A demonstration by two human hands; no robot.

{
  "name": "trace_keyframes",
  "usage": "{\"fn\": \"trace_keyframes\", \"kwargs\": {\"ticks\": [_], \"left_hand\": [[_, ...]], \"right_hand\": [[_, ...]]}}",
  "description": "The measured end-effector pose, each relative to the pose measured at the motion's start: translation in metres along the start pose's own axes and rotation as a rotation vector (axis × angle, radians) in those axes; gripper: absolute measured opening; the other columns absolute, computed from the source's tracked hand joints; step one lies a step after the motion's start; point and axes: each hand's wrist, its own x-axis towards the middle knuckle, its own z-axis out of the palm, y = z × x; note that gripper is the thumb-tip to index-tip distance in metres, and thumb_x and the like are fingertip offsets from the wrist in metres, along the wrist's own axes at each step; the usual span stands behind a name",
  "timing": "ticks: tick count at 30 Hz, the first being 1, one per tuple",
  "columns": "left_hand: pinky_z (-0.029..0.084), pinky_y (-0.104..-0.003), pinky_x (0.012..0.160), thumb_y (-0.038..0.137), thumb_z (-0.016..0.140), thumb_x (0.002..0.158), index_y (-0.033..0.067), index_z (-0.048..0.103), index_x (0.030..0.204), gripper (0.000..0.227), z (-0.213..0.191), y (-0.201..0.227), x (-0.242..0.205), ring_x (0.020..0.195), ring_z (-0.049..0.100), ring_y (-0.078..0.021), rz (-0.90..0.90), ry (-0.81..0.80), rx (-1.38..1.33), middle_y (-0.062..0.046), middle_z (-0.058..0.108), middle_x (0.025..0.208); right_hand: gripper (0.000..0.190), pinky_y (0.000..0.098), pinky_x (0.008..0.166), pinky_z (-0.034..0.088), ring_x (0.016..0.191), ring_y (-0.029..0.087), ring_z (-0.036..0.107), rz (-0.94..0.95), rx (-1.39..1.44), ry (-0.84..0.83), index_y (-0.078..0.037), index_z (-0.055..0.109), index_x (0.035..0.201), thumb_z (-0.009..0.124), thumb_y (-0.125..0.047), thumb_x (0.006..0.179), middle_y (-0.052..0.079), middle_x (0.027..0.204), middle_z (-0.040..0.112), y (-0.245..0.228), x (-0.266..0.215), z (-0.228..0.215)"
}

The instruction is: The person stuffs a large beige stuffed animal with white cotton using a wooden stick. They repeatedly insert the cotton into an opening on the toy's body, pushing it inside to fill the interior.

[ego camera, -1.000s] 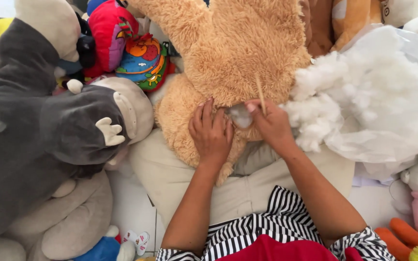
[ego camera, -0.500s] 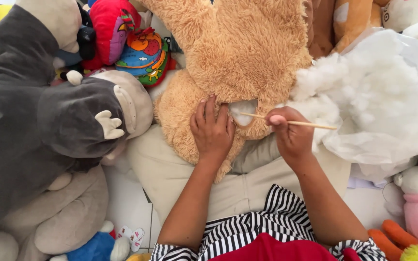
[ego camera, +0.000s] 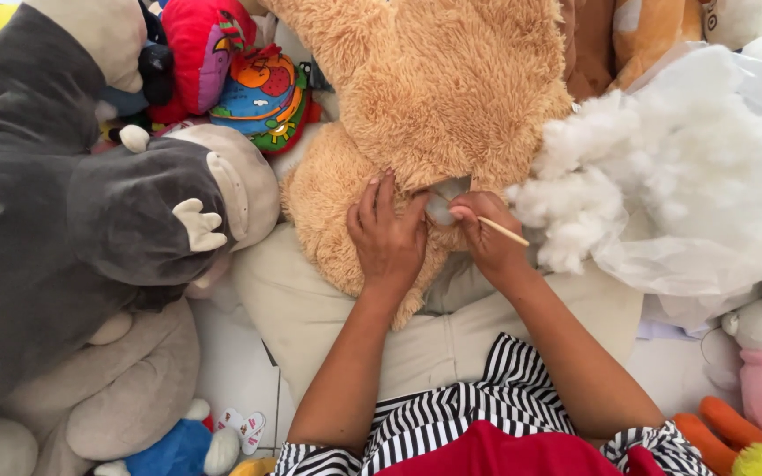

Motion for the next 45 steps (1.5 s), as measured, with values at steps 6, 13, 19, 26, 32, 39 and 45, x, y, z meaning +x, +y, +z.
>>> {"fn": "trace_keyframes", "kwargs": {"ticks": [6,13,19,26,32,39,45], "left_hand": [[0.038,-0.049,0.101,0.027,0.05,0.099,0.0273,0.069,0.101,0.019,0.007,0.003,0.001,0.129,0.054,-0.0329,-0.01,0.012,0.072,-0.013,0.06,0.136],[0.039,-0.049,0.102,0.026,0.05,0.098,0.0273,0.069,0.1,0.02,0.009,0.005,0.0,0.129,0.055,-0.0322,-0.013,0.033,0.111,-0.012,0.061,0.134],[0.038,-0.049,0.103,0.027,0.047,0.1,0.0242,0.069,0.101,0.022,0.006,0.005,0.0,0.13,0.054,-0.0324,-0.015,-0.002,0.092,-0.013,0.06,0.135],[0.038,-0.05,0.103,0.027,0.046,0.101,0.0242,0.068,0.102,0.021,0.006,0.006,0.001,0.13,0.053,-0.0336,-0.011,-0.008,0.101,-0.014,0.059,0.135],[0.038,-0.05,0.104,0.025,0.046,0.101,0.0245,0.067,0.102,0.021,0.01,0.008,0.0,0.131,0.053,-0.0333,-0.017,0.006,0.149,-0.014,0.059,0.135],[0.037,-0.051,0.105,0.027,0.044,0.103,0.0245,0.066,0.103,0.023,0.007,0.009,0.002,0.131,0.053,-0.0326,-0.025,0.008,0.153,-0.014,0.059,0.136],[0.037,-0.051,0.105,0.028,0.046,0.103,0.0257,0.069,0.104,0.023,0.002,0.007,0.003,0.13,0.054,-0.0335,-0.012,0.021,0.092,-0.014,0.06,0.136]], "right_hand": [[0.033,0.0379,0.076,0.055,0.074,0.027,0.067,0.045,0.068,0.11,-0.011,0.075,0.1,0.055,-0.035,0.111,0.008,0.079,0.067,-0.008,0.0,-0.028],[0.03,0.0376,0.075,0.055,0.072,0.03,0.067,-0.04,0.097,0.123,-0.009,0.076,0.096,0.059,-0.03,0.109,0.009,0.08,0.068,-0.018,-0.003,-0.024],[0.025,0.044,0.075,0.055,0.075,0.04,0.067,-0.09,0.063,0.062,-0.006,0.076,0.101,0.061,-0.026,0.108,0.017,0.081,0.066,-0.013,-0.004,-0.004],[0.024,0.0445,0.075,0.054,0.075,0.04,0.064,-0.145,0.034,0.042,-0.007,0.074,0.104,0.061,-0.026,0.108,0.016,0.079,0.061,-0.016,-0.003,-0.001],[0.028,0.0376,0.073,0.054,0.07,0.032,0.065,-0.119,0.041,0.151,-0.011,0.077,0.094,0.059,-0.027,0.109,0.009,0.077,0.066,-0.022,-0.008,-0.02],[0.024,0.0418,0.071,0.054,0.071,0.038,0.066,-0.135,0.014,0.116,-0.007,0.076,0.099,0.062,-0.024,0.108,0.016,0.076,0.063,-0.01,-0.011,-0.005],[0.025,0.0443,0.076,0.055,0.077,0.039,0.067,-0.105,0.048,0.04,-0.008,0.077,0.105,0.06,-0.026,0.109,0.017,0.081,0.066,-0.016,-0.006,-0.005]]}}
